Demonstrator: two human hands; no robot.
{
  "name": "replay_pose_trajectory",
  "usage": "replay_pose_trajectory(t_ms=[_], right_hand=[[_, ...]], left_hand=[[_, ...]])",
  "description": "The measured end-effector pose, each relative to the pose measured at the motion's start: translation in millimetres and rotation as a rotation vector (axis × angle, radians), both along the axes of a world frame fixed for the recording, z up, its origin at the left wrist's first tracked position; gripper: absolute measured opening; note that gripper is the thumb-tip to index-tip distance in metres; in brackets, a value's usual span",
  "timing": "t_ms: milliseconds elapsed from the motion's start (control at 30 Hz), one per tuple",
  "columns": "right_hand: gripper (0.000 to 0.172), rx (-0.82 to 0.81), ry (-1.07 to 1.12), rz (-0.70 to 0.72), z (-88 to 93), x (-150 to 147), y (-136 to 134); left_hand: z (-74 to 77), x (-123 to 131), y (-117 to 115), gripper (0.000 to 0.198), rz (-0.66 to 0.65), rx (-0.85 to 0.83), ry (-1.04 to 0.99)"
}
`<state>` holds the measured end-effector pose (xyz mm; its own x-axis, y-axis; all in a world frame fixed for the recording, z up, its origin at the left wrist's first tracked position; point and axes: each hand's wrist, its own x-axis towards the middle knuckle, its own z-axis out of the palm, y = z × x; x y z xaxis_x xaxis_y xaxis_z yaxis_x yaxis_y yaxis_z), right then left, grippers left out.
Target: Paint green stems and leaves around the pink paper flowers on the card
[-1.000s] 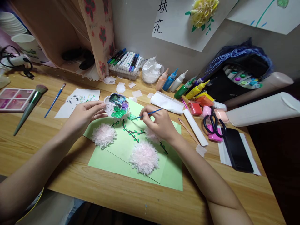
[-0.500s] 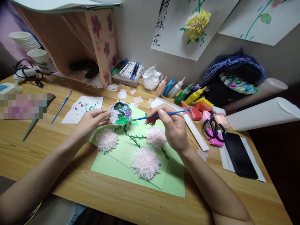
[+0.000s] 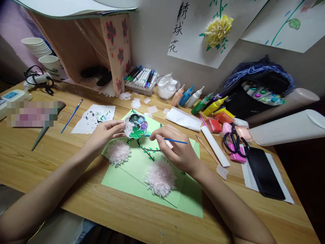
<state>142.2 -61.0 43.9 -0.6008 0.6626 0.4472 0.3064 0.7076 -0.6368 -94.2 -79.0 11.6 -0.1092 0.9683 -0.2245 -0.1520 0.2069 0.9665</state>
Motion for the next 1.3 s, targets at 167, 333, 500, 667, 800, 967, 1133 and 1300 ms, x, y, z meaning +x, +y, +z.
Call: replay_pose_trajectory(t_ms=[167,333,500,667,800,967,1133,1300], right_hand=[[0.018,0.029,-0.036,0.019,0.2,-0.7,-1.4],[0.019,0.023,-0.025,-0.003,0.4,-1.2,-0.3],[0.018,0.019,-0.039,0.004,-0.6,-0.9,0.6],[0.019,-0.02,0.005,-0.029,0.0,0.4,-0.4],[0.021,-0.109,0.135,-0.088,-2.0,0.3,3.0],[0.016,-0.42,0.471,-0.151,-7.4,0.8,17.5],[0.009,-0.684,0.755,-0.226,-5.2,5.9,33.2],[0.016,-0.88,0.844,-0.284,-3.5,14.2,43.6]], left_hand=[[-1.1,-0.3,0.0,0.019,-0.013,-0.003,0.002],[0.8,-0.4,-1.0,0.021,-0.018,-0.01,0.012],[1.2,0.1,-0.7,0.02,-0.013,-0.018,0.016],[2.3,-2.5,0.7,0.021,0.014,-0.017,0.031],[4.8,-8.9,4.0,0.024,0.067,-0.018,0.043],[4.0,-23.3,12.5,0.024,0.177,-0.015,0.027],[0.6,-48.5,25.0,0.025,0.307,0.028,-0.018],[-1.7,-82.4,28.7,0.023,0.39,0.069,-0.032]])
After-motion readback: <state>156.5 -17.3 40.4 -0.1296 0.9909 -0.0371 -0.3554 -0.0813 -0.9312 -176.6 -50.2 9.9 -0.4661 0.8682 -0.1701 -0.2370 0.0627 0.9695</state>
